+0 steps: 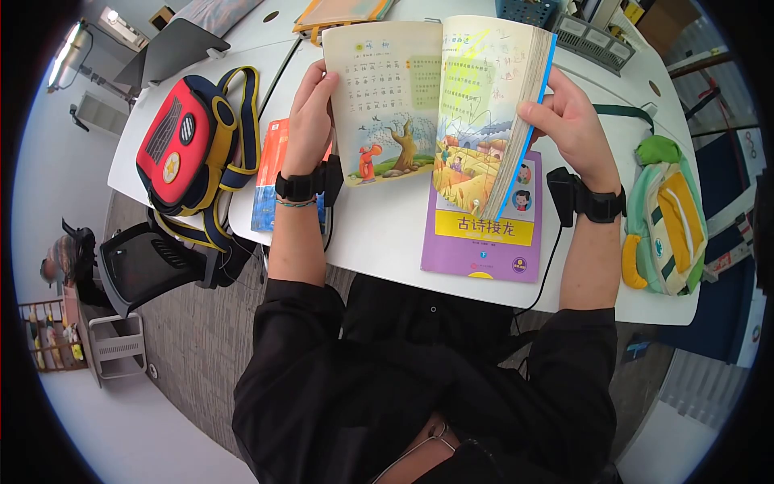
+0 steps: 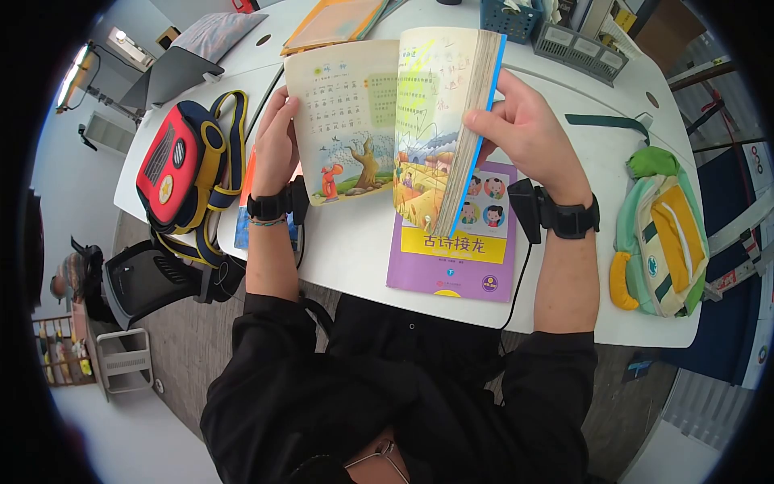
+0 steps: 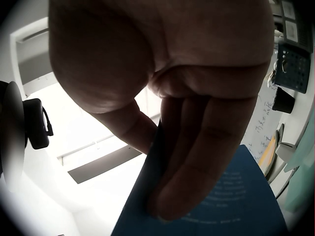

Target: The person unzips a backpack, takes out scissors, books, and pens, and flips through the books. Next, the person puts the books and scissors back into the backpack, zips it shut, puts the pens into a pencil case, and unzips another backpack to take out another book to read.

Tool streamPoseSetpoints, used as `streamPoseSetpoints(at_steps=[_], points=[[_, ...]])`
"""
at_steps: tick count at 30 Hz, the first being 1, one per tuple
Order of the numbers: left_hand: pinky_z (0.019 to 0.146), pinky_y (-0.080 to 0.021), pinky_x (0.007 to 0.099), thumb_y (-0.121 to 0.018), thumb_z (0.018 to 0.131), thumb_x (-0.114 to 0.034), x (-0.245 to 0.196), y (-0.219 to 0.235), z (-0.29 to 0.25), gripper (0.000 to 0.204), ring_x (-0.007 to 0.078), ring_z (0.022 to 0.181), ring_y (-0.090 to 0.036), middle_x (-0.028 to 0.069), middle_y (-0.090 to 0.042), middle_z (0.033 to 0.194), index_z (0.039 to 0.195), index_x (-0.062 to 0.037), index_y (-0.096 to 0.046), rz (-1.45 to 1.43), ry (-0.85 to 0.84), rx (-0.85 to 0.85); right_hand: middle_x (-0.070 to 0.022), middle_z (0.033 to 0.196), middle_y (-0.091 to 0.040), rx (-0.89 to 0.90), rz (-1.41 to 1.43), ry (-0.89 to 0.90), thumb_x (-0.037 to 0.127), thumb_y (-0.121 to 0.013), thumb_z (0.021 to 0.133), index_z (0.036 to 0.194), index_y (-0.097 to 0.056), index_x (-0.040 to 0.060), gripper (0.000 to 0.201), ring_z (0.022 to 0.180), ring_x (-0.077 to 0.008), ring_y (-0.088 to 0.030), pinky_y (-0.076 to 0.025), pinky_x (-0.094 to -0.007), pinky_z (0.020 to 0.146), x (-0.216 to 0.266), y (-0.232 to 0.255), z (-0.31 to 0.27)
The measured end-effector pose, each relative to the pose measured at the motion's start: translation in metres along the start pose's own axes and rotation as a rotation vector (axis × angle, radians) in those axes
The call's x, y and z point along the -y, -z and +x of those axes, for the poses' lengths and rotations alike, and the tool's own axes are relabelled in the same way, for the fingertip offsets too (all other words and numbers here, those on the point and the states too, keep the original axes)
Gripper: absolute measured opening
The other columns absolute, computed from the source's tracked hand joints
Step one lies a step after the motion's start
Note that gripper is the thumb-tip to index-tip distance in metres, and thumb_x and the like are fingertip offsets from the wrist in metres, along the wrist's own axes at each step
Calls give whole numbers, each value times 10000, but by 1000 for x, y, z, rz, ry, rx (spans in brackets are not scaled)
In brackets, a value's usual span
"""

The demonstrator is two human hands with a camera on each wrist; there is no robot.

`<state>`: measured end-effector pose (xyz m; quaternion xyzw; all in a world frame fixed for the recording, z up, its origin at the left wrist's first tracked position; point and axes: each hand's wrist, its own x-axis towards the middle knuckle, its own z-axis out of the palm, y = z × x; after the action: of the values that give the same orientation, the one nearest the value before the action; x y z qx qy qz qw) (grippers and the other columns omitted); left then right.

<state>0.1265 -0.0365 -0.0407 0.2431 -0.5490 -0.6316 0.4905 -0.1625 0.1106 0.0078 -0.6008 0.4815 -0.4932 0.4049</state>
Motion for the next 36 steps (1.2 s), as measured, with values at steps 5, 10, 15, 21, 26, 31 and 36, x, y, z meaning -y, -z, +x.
streamPoseSetpoints(at_steps=[5, 10, 15, 21, 26, 31, 36], points=[[901, -459, 291, -412, 998, -150, 2, 3, 1, 300, 147, 1030, -591, 110, -607, 1113, 1229, 30, -475, 14, 7, -6, -127, 951, -683, 8, 37, 24, 149, -593, 920, 1327, -413, -21, 476, 752, -150, -685, -567, -277, 603, 0, -8, 1], [855, -476, 270, -407, 999, -168, 0, 1, 1, 302, 140, 990, -596, 103, -611, 1090, 1228, 14, -481, 32, 2, -1, -108, 1001, -679, 50, 44, 8, 156, -590, 925, 1373, -369, -8, 526, 774, -125, -684, -555, -251, 624, -1, -12, 2], [854, -476, 270, -419, 998, -172, 3, 4, 3, 305, 137, 987, -594, 103, -611, 1097, 1231, 15, -480, 25, -4, -6, -100, 989, -677, 39, 12, 8, 176, -600, 921, 1372, -377, -2, 533, 758, -105, -669, -538, -240, 630, 2, -6, 0], [831, -482, 254, -453, 995, -143, 5, 2, 2, 270, 114, 950, -596, 90, -625, 1058, 1219, 4, -490, 78, -37, -3, -75, 991, -679, 0, -19, -72, 178, -623, 900, 1387, -385, 5, 569, 786, -99, -658, -531, -243, 655, 5, 38, -14], [813, -491, 242, -477, 999, -136, 6, -2, 0, 205, 98, 919, -609, 73, -640, 1022, 1157, -10, -510, 68, -28, 43, -79, 997, -687, -49, -94, -220, 173, -601, 923, 1394, -407, 49, 524, 846, -133, -660, -547, -295, 724, -8, 82, -33], [792, -489, 227, -493, 995, -147, 3, -4, -5, 195, 79, 908, -604, 57, -640, 993, 1145, -24, -514, 110, 4, 88, -71, 979, -687, -99, -152, -250, 150, -581, 934, 1414, -398, 64, 521, 845, -122, -652, -546, -293, 726, -26, 97, -34], [754, -500, 214, -490, 997, -145, 8, 0, -3, 246, 81, 918, -625, 60, -644, 1039, 1206, -17, -508, 109, -7, 101, -56, 959, -687, -127, -160, -261, 158, -591, 927, 1400, -417, 64, 513, 831, -107, -640, -536, -284, 730, -30, 96, -31]])
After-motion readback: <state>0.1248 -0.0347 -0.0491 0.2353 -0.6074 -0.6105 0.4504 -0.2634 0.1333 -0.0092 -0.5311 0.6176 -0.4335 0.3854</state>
